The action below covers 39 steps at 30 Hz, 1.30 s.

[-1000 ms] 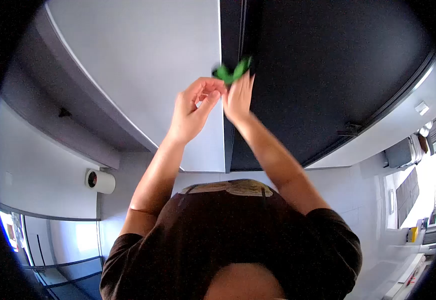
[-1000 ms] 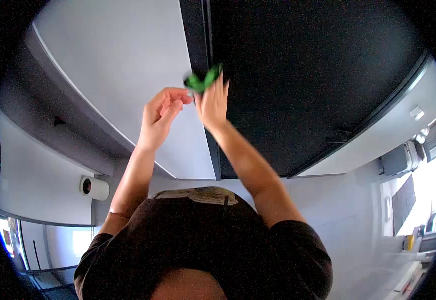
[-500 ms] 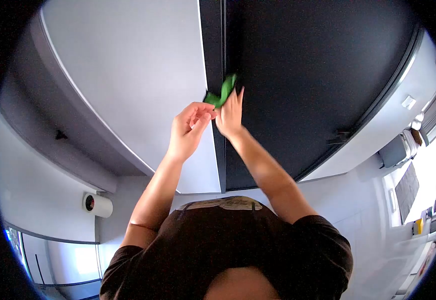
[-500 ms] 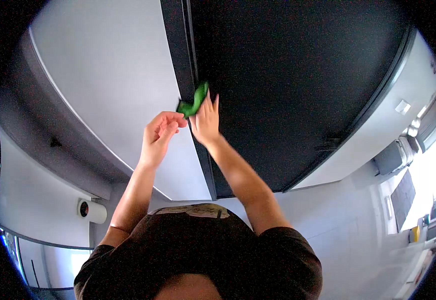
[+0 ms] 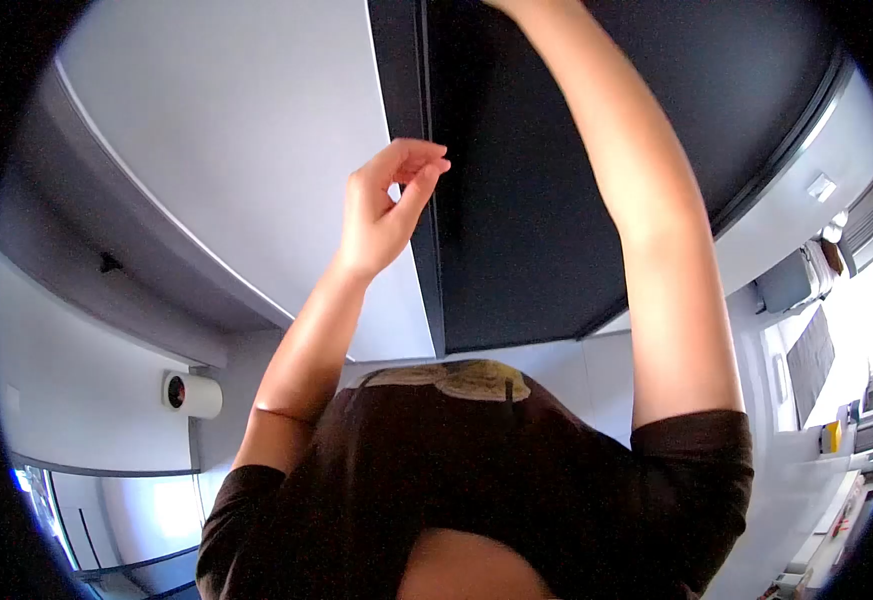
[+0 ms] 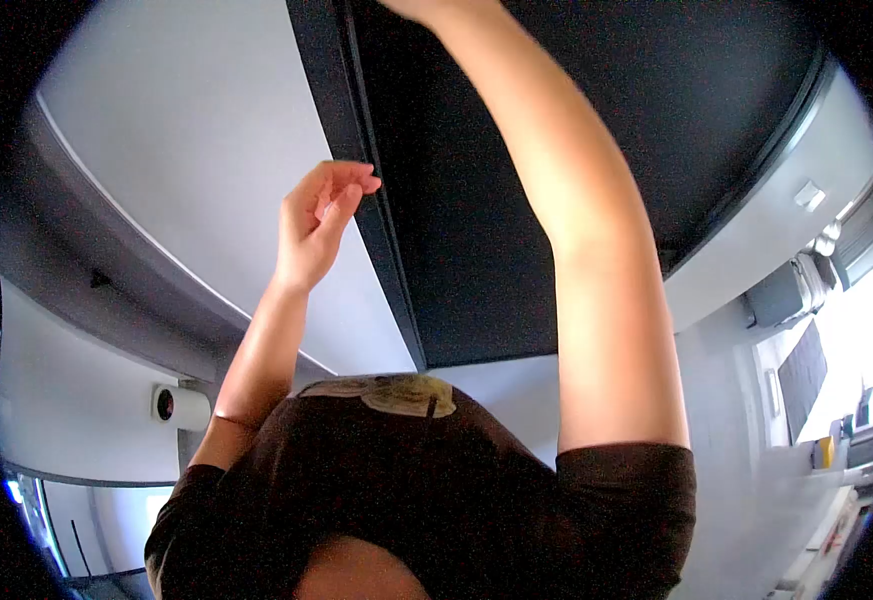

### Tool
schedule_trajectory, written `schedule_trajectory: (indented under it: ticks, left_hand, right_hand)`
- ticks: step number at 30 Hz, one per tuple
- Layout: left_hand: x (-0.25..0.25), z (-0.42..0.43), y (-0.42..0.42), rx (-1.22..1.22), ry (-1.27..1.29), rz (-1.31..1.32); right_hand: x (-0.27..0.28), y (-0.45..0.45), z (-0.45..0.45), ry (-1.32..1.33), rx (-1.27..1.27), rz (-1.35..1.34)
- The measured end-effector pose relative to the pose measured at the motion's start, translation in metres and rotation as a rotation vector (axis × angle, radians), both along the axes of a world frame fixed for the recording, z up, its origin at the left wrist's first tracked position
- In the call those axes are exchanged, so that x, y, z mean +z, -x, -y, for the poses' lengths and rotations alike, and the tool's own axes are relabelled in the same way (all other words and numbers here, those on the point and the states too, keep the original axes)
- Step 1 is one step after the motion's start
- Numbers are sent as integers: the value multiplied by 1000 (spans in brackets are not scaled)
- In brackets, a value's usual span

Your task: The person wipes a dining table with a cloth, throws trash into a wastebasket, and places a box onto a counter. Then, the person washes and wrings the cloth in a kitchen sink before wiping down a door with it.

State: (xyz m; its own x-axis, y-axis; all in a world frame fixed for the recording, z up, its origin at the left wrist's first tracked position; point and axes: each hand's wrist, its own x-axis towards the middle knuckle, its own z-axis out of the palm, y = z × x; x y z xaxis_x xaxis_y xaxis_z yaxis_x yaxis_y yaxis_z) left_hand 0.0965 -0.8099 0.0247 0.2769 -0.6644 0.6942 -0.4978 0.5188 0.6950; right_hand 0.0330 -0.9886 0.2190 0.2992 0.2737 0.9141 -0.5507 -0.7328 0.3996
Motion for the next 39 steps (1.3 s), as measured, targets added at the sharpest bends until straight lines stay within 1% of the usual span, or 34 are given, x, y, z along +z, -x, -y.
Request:
schedule_trajectory:
  ticks: [1,2,3,4,5,6,7,8,9,10,11,12,13,14,15,17,18,19,21,22,23,25,29,31,32,33,35,36,39]
  left_hand:
    - [-1,-1,1,0,-12,-11]
    - [-1,0,3,1,-11,2]
    - [-1,2,5,4,-8,17]
    - [-3,5,7,4,-4,11]
    - [-5,5,14,11,-3,11]
    - [-7,5,13,0,-56,33]
    - [-6,5,13,-8,-103,59]
    - [-1,7,20,28,-126,87]
    - [-4,9,20,28,-93,81]
    - [-5,7,21,39,-105,71]
    - [-4,5,23,49,-114,63]
    - [-3,8,27,60,-104,72]
    - [-5,9,28,78,-109,77]
    - [-6,10,31,95,-116,81]
    - [-5,11,34,103,-104,88]
    - [-3,13,38,156,-127,125]
    - [-4,16,39,173,-88,126]
    - [-2,18,40,185,-63,134]
    - [7,23,40,245,-2,229]
    - [10,26,40,251,14,236]
    - [16,26,39,263,17,240]
    - [32,28,37,277,58,280]
    - [66,29,30,335,164,367]
    - [90,35,18,395,335,576]
    - [102,37,15,416,354,608]
    - [115,39,11,411,380,613]
    - [141,42,5,360,459,684]
    - [154,44,3,343,486,679]
    - [195,48,-5,334,551,737]
  right_hand:
    - [-23,4,-10,-57,-16,-42]
    - [-54,4,-10,-85,-122,-114]
    - [-97,7,-8,-398,-64,-344]
    - [-135,10,-10,-139,-220,-274]
    - [-180,19,-5,-195,-163,-398]
    - [-229,23,0,-223,-108,-513]
    - [-272,31,-1,-236,-130,-646]
    - [-307,40,9,-357,-96,-927]
    - [-347,48,20,-270,45,-996]
    - [-378,56,31,-242,123,-1095]
    - [-404,61,43,-210,199,-1192]
    - [-428,65,63,-168,302,-1172]
    - [-426,67,66,-127,403,-1152]
    - [-426,69,69,-7,348,-1144]
    - [-420,66,72,-2,370,-1147]
    - [-407,63,79,-17,441,-1066]
    - [-384,65,74,-62,415,-1040]
    - [-357,66,66,-33,412,-1035]
    - [-297,61,53,-87,364,-929]
    - [-274,59,48,-50,304,-863]
    - [-255,50,47,-2,177,-878]
    - [-194,48,32,12,159,-718]
    - [-107,42,22,4,114,-508]
    - [-63,38,21,2,137,-408]
    - [-38,36,21,14,87,-371]
    - [-11,34,16,15,40,-345]
    - [34,22,21,57,23,-211]
    - [57,18,24,94,7,-156]
    - [119,1,31,177,-58,15]
